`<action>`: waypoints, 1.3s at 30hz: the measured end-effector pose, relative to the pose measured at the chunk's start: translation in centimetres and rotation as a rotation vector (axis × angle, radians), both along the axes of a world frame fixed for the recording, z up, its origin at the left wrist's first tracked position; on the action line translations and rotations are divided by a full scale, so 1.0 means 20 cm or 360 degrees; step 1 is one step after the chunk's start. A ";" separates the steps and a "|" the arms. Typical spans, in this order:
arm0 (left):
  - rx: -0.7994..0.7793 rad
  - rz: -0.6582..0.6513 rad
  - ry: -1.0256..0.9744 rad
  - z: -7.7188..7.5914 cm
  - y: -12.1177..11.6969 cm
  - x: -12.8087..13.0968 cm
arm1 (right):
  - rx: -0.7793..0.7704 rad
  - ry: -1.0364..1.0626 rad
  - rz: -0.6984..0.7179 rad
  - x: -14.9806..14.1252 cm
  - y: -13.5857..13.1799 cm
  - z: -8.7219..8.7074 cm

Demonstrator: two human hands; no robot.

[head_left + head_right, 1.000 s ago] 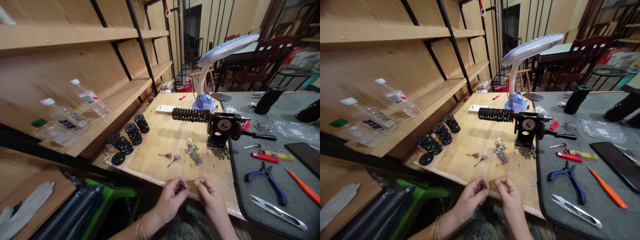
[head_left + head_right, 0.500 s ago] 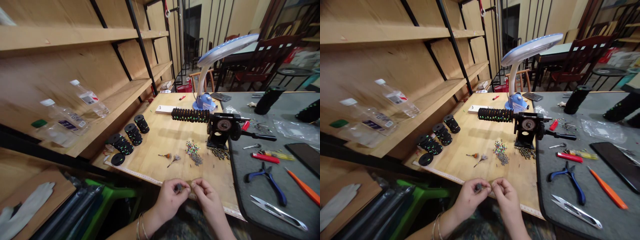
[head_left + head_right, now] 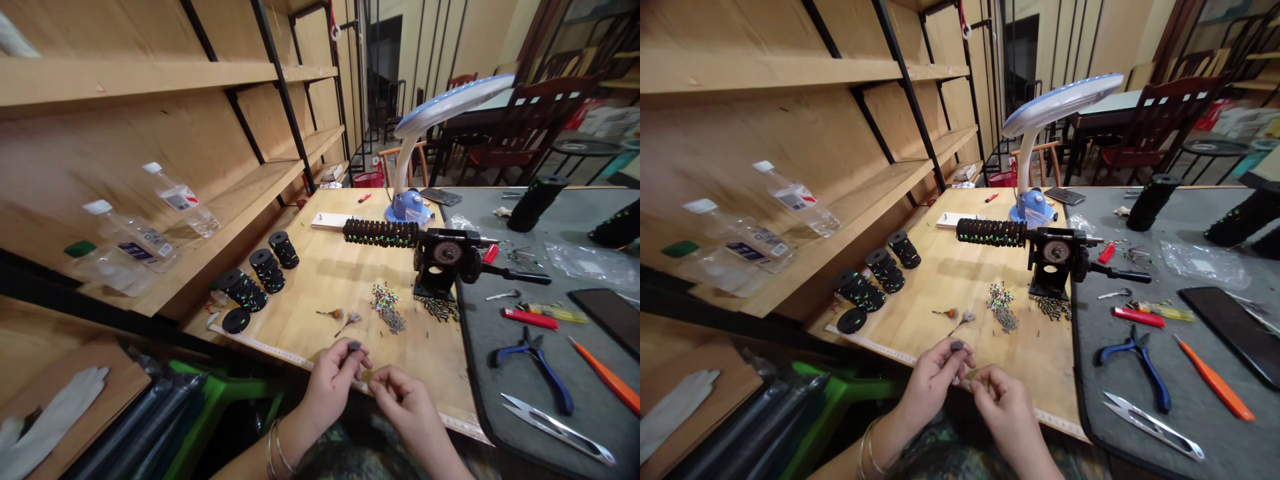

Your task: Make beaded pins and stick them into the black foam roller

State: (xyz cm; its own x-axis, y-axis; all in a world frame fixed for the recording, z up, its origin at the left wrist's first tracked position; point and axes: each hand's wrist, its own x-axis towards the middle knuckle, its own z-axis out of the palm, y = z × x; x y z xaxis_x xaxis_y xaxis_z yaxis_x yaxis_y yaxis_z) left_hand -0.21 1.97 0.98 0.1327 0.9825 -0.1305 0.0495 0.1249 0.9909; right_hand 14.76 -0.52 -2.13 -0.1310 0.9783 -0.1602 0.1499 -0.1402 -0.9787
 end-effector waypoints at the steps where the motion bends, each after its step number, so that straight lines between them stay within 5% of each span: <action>1: -0.0061 0.0006 -0.0080 0.00 0.00 0.01 | 0.0005 0.0018 -0.0005 0.00 0.00 0.01; 6: -0.0277 0.0079 -0.0360 -0.01 0.02 0.02 | 0.0058 0.0086 -0.0052 -0.01 -0.01 0.00; 16: -0.0194 0.0177 -0.0396 0.02 0.03 0.05 | 0.0118 0.0160 -0.0108 0.01 -0.03 -0.05; 22: -0.0067 0.0321 -0.0323 0.01 0.10 -0.05 | 0.0017 0.0292 -0.0241 0.06 -0.03 -0.07; 31: -0.0240 -0.0048 -0.0251 -0.01 0.02 -0.05 | -0.0281 0.0548 -0.0194 0.09 -0.01 0.02; 39: -0.0021 -0.0311 -0.0015 0.03 0.02 0.02 | -0.0333 0.0536 -0.0126 0.10 0.01 0.02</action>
